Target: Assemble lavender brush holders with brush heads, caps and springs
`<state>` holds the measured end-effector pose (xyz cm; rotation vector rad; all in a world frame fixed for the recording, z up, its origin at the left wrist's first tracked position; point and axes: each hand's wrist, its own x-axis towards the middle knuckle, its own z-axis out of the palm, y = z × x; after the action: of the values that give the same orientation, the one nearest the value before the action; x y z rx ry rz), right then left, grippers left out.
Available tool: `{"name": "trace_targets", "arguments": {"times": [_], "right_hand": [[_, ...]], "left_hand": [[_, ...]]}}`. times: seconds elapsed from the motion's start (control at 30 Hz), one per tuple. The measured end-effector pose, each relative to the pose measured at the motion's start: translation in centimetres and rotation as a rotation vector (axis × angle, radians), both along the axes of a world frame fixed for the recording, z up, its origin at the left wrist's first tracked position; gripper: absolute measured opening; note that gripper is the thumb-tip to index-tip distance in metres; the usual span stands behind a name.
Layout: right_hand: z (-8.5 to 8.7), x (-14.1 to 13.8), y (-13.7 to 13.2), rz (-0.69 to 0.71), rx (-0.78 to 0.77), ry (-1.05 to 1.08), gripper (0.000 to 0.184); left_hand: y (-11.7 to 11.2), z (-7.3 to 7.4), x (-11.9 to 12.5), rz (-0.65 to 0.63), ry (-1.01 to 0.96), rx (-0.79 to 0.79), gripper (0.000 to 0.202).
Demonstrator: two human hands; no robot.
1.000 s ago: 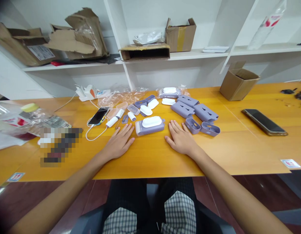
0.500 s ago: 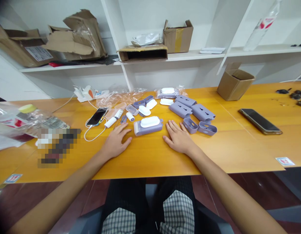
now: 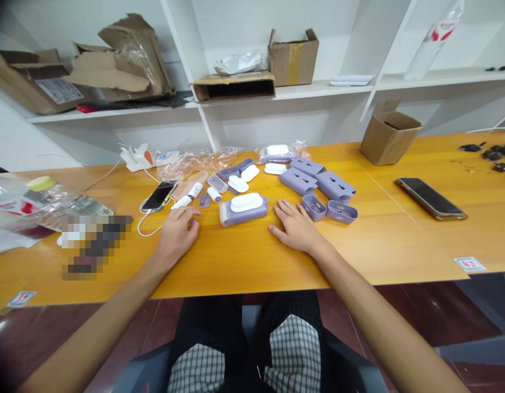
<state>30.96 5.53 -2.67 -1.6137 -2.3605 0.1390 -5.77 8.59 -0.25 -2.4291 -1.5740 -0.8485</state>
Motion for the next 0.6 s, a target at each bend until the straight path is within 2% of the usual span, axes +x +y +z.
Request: {"name": "trace_targets", "arguments": {"times": [0.17,0.23,0.3,0.37,0.47,0.53,0.6], "right_hand": [[0.8,0.0,-0.1,0.008,0.135,0.236,0.046],[1.1,-0.2,-0.3,0.028,0.235,0.365,0.039],[1.3,-0.5,-0.6,0.078,0.296,0.463,0.042],[1.2,-0.9,-0.9,0.162,0.303,0.522,0.047],[0.8,-1.5,-1.3,0.289,0.285,0.510,0.049],[0.6,-1.6,-1.3,0.343,0.280,0.477,0.045],[0.4,-1.7,-1.2,0.365,0.264,0.474,0.034]], "left_hand": [[-1.0,0.8,0.5,-0.055,-0.159,0.251,0.013],[-1.8,1.0,1.3,-0.145,-0.175,0.347,0.011],[-2.9,1.0,2.6,-0.306,-0.161,0.392,0.011],[-4.0,0.9,4.4,-0.521,-0.153,0.374,0.016],[-5.2,0.9,7.7,-0.761,-0.119,0.269,0.023],[-5.7,1.1,9.7,-0.911,-0.070,0.249,0.025],[-5.9,1.4,11.3,-1.004,-0.019,0.236,0.027]]}}
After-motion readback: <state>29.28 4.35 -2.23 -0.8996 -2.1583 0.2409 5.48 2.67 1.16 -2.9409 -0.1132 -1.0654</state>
